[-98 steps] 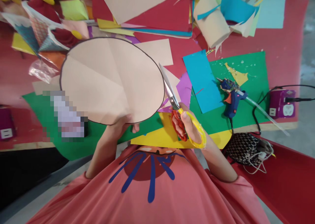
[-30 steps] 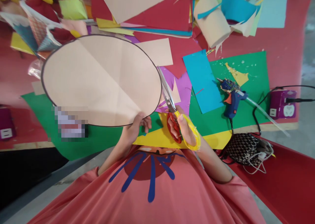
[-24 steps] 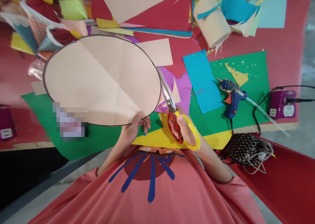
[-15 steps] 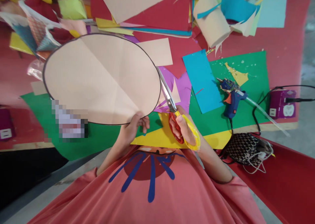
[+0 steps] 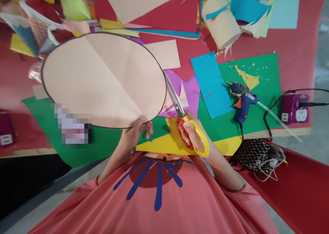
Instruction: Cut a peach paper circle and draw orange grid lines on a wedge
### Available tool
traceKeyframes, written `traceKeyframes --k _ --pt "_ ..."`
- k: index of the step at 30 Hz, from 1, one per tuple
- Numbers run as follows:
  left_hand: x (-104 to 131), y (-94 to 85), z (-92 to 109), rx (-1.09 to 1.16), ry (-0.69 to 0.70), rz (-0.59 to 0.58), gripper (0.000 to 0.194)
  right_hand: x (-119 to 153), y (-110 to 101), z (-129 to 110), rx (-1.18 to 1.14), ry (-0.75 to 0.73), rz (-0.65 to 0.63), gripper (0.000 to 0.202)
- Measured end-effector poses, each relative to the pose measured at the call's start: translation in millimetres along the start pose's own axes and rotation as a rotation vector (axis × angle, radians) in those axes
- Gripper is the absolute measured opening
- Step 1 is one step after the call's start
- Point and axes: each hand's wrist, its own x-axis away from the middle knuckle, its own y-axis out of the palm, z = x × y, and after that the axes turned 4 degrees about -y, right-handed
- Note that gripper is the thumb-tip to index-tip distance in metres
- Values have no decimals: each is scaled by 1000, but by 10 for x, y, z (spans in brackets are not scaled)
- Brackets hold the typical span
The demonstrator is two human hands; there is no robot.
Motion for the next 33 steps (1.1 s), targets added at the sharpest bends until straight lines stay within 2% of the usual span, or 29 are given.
traceKeyframes --k 21,26,28,31,33 --pt "1 -108 -21 -49 11 -25 33 -9 -36 40 0 24 45 46" --pt "1 -127 -20 -35 -11 -25 32 -76 -110 -165 2 9 132 48" --pt "-5 -137 -27 -14 -16 -23 30 -119 -182 -298 37 -6 212 43" --pt "-13 -150 -40 5 -12 -20 28 -200 -340 -475 192 -50 307 31" --pt "-15 -152 -43 0 -11 -21 28 -277 -453 -552 374 -75 365 34"
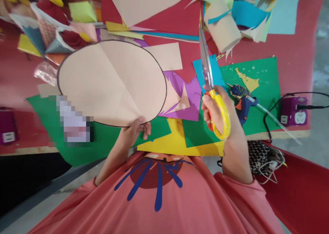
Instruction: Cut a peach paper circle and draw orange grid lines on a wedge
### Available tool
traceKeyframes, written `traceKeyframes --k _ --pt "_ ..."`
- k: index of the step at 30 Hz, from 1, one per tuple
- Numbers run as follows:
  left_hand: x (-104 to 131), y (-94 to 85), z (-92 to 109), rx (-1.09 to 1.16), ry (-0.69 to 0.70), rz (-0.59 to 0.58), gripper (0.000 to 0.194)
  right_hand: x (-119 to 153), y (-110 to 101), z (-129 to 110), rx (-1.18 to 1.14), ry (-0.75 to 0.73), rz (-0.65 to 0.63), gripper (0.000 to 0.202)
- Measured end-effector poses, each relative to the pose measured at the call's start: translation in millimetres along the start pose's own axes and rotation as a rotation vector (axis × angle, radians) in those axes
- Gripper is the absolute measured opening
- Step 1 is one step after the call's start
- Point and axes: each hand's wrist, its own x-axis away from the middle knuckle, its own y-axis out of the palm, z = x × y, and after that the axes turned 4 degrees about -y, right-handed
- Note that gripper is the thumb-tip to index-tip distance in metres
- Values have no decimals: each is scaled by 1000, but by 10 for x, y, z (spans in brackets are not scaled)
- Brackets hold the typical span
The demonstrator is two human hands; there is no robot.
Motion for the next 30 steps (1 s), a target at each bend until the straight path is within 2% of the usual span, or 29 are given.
traceKeyframes --k 3,5,7,12,14,16,18,20,22,24,25,28,29,30 --pt "1 3 11 -13 3 -10 30 -216 -51 -13 416 -79 81 38" --pt "-5 -2 29 -24 2 -22 31 -386 -4 -24 607 -183 83 38" --pt "-27 -22 55 -39 -3 -38 30 -570 91 -41 763 -206 85 40" --pt "-137 -108 169 -116 18 -77 33 -897 289 -106 912 -184 79 55" --pt "-176 -121 234 -127 18 -108 33 -901 284 -139 975 -178 47 62" --pt "-202 -109 298 -123 11 -149 32 -847 243 -157 1001 -215 58 55" --pt "-218 -74 344 -117 -4 -196 32 -784 202 -137 907 -319 109 37" --pt "-236 -21 358 -111 -22 -242 32 -755 199 -63 619 -412 131 27" --pt "-262 34 345 -114 -43 -293 32 -773 251 57 236 -383 56 30" --pt "-290 68 333 -120 -58 -338 33 -820 341 199 25 -297 -62 36" --pt "-300 67 340 -139 -59 -366 32 -846 389 268 -27 -321 7 39" --pt "-281 -28 470 -290 -90 -553 18 -902 492 428 -29 -334 -34 49" --pt "-255 -86 549 -347 -142 -667 24 -910 507 460 -10 -344 -47 51" --pt "-221 -149 640 -392 -207 -794 39 -912 512 482 11 -358 -46 50"
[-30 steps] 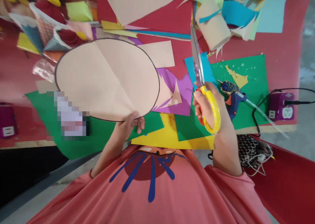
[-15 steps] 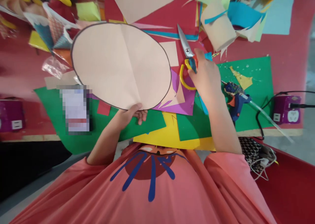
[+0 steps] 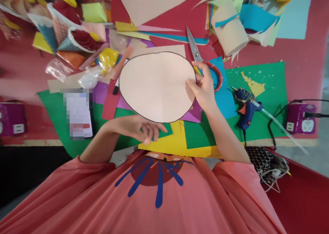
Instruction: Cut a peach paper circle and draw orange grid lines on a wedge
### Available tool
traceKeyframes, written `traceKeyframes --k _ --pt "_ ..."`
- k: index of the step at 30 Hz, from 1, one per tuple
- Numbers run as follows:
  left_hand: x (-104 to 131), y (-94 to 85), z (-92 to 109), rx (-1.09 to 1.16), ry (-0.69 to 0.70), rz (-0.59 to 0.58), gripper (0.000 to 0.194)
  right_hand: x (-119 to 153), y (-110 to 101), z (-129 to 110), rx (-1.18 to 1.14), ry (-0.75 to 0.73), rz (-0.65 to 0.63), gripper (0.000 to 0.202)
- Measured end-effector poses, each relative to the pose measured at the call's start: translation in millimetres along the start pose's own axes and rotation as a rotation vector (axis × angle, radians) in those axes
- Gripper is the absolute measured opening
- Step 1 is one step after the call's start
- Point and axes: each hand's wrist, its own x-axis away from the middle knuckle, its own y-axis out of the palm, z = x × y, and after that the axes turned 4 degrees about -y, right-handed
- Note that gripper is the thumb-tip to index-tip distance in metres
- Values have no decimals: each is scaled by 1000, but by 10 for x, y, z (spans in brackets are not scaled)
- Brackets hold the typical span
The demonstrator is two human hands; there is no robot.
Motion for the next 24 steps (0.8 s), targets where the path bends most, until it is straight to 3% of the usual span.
traceKeyframes --k 2,3,4,5,7,8,11,13,16,24 --pt "181 -66 114 11 -24 -196 43 14 -5 16 44 -20 4 47" --pt "243 -88 164 32 -12 -225 40 22 -9 15 67 -27 7 45" --pt "273 -103 204 49 64 -160 35 33 -12 12 87 -34 10 42" --pt "264 -113 231 46 185 -5 32 45 -11 7 105 -43 10 40" --pt "126 -126 242 -77 473 497 33 73 0 -1 138 -71 6 39" --pt "9 -134 225 -231 552 679 33 88 8 -2 155 -89 3 38" --pt "-389 -178 104 -708 538 931 55 120 25 1 216 -184 -1 37" --pt "-587 -216 -1 -980 450 969 67 129 20 -3 265 -255 10 36" --pt "-705 -253 -123 -1209 363 984 74 127 -7 -33 336 -295 28 33" --pt "-697 -222 -191 -1328 281 1011 73 74 -87 4 415 -259 143 27"
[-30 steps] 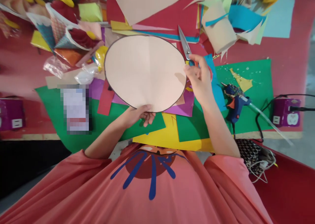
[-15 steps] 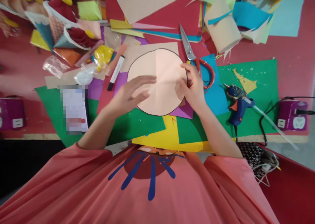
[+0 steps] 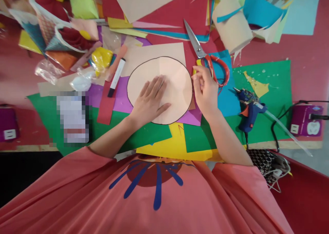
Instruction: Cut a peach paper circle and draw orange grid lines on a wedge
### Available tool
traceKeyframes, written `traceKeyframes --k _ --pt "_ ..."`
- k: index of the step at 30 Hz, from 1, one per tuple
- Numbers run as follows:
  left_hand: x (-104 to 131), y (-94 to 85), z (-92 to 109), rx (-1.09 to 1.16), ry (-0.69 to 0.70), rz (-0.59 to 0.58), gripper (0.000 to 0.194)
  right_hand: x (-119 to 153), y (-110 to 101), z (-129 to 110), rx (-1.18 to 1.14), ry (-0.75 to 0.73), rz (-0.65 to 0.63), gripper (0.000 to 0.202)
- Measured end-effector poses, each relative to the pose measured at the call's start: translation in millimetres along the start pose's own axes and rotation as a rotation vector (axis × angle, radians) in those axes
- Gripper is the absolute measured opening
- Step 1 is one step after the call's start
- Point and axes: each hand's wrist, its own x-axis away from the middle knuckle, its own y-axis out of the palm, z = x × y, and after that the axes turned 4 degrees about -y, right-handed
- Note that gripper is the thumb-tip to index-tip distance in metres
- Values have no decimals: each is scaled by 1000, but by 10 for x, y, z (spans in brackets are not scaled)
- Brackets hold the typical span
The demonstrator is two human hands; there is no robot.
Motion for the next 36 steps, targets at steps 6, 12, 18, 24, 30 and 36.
traceKeyframes --k 6,12,18,24,30,36 --pt "18 14 16 -10 1 -3 71 -22 29 134 57 -36 51 28" --pt "30 10 25 3 1 6 69 10 39 99 -65 -66 62 23" --pt "48 -2 32 -11 3 8 68 46 45 35 -118 -26 40 28" --pt "49 8 15 26 8 35 66 23 18 -32 -97 -60 13 32" --pt "51 5 -36 115 6 57 60 8 -16 -93 -35 -134 -88 30" --pt "56 -51 -3 247 5 17 43 -12 -41 -248 17 -241 -381 29"
